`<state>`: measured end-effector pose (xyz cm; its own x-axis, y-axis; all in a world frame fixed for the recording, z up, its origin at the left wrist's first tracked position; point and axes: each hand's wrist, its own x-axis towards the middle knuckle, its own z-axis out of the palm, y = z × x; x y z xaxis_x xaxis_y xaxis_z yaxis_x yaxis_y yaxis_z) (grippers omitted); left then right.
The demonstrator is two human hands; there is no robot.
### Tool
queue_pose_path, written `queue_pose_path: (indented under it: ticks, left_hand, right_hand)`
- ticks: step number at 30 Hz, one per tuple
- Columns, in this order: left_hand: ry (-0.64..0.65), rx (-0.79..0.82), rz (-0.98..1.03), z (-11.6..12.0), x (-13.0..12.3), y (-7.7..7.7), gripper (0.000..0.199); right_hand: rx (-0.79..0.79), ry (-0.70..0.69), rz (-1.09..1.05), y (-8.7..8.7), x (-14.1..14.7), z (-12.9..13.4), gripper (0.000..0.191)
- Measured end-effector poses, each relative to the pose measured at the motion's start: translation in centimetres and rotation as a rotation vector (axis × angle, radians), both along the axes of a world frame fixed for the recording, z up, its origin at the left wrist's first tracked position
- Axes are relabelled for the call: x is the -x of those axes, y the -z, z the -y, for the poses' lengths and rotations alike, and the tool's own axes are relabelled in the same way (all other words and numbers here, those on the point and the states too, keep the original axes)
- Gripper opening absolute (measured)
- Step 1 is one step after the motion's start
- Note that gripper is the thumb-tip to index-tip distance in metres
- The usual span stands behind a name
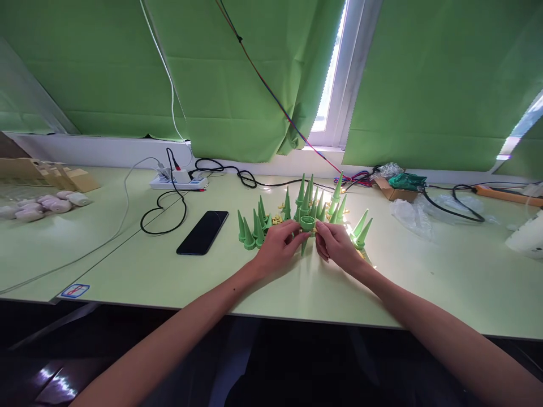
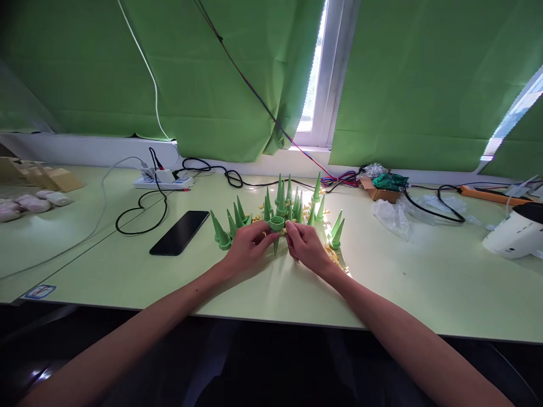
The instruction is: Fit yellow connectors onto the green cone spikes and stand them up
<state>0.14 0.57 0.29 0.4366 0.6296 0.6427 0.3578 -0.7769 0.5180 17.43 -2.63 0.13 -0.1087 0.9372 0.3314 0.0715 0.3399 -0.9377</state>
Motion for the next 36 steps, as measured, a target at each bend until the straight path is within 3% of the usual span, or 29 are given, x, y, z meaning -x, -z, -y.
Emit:
queue_pose_path:
  ticks: [3, 7, 12, 16, 22, 36]
  left_hand:
    - [-0.017, 0.033, 0.003, 0.1, -0.1, -0.1, 0.033]
    - [-0.010, 0.196, 0.049, 0.5, -0.1, -0.2, 0.021]
    - [0.013, 0.328, 0.133, 0.6, -0.1, -0.3, 0.026]
    - [0.060, 0.401, 0.166, 0.5, 0.0, -0.5, 0.045]
    - [0.175, 0.635, 0.244, 0.2, 0.2, -0.7, 0.062]
    - [0.215, 0.633, 0.198, 0.4, 0.1, -1.0, 0.049]
  right_hand:
    - [-0.006, -0.005, -0.022, 0.0, 0.0, 0.0, 0.053]
    - [-0.033, 0.020, -0.047, 0.0, 0.0, 0.0, 0.048]
    - [-0.106, 0.083, -0.076, 0.0, -0.2, 0.0, 0.046]
    - [-0.135, 0.107, -0.034, -0.3, -0.1, 0.1, 0.046]
    - [-0.155, 0.039, 0.045, -0.5, 0.0, 0.5, 0.045]
    - [-0.174, 0.052, 0.146, -0.1, -0.1, 0.5, 0.042]
